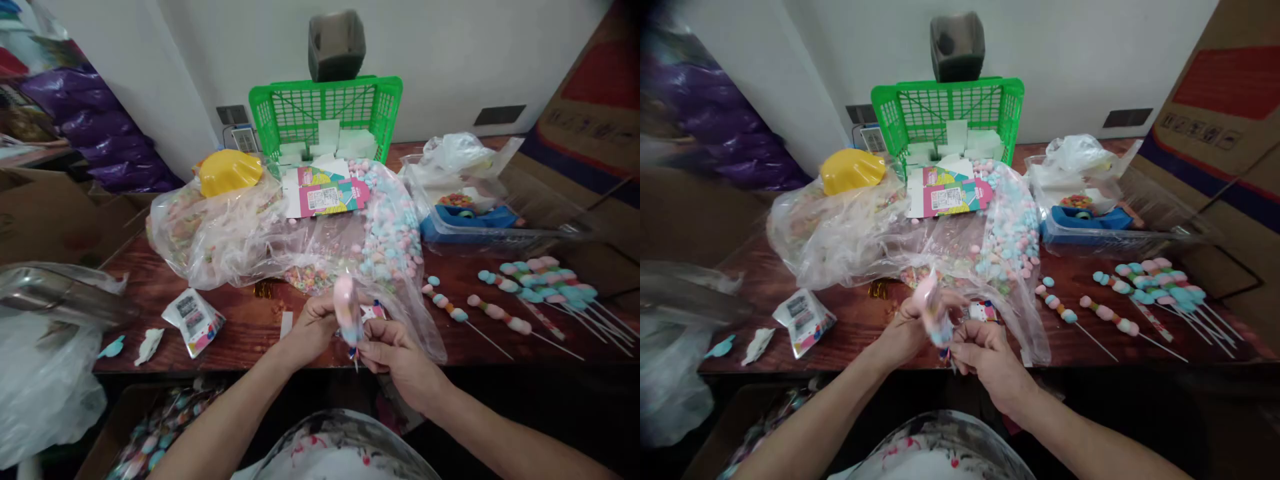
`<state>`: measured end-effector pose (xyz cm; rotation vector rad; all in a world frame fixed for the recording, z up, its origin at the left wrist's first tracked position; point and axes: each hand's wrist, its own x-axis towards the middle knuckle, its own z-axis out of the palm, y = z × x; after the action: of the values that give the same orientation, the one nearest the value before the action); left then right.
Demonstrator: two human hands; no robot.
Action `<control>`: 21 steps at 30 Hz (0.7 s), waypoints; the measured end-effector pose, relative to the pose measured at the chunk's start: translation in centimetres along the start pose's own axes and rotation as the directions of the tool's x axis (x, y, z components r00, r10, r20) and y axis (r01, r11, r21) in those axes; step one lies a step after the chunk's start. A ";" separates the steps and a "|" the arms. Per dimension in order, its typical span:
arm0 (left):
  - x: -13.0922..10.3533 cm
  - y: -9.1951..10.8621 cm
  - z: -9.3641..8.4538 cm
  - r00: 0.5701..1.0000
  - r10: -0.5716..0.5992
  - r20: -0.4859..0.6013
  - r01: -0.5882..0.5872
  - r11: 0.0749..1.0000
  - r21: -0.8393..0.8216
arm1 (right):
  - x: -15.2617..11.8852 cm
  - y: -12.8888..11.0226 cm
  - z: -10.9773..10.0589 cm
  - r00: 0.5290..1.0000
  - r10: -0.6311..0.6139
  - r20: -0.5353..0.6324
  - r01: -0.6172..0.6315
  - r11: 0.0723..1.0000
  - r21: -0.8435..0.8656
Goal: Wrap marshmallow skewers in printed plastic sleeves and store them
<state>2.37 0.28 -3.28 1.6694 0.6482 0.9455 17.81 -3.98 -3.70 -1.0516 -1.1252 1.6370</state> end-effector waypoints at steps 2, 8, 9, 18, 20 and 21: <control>0.2 0.8 -0.4 0.998 0.050 -0.030 -0.052 0.995 -0.084 | 0.1 -0.2 -0.2 0.998 -0.004 -0.069 0.002 0.999 -0.032; -1.3 0.6 -1.2 0.939 -0.318 -0.130 0.208 0.828 -0.520 | 1.7 -1.4 0.3 0.935 -0.345 -0.080 0.292 0.878 -0.379; -1.7 0.6 -1.4 0.931 -0.360 -0.055 0.266 0.777 -0.570 | 1.8 -1.1 0.9 0.928 -0.368 -0.055 0.324 0.871 -0.368; -5.0 2.0 -5.2 0.831 -0.492 -0.260 0.138 0.634 -0.761 | 2.1 3.2 6.0 0.878 -0.447 0.172 0.477 0.782 -0.402; -5.7 2.0 -5.9 0.843 -0.465 -0.269 0.103 0.631 -0.769 | 2.3 4.1 6.9 0.865 -0.458 0.207 0.501 0.754 -0.425; -6.2 1.9 -6.1 0.847 -0.455 -0.274 0.100 0.644 -0.758 | 2.4 4.5 7.3 0.851 -0.475 0.225 0.524 0.731 -0.438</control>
<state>-6.17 -2.02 -2.31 0.6011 0.6886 1.1596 9.38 -4.35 -6.65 -0.8569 -1.7752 0.9930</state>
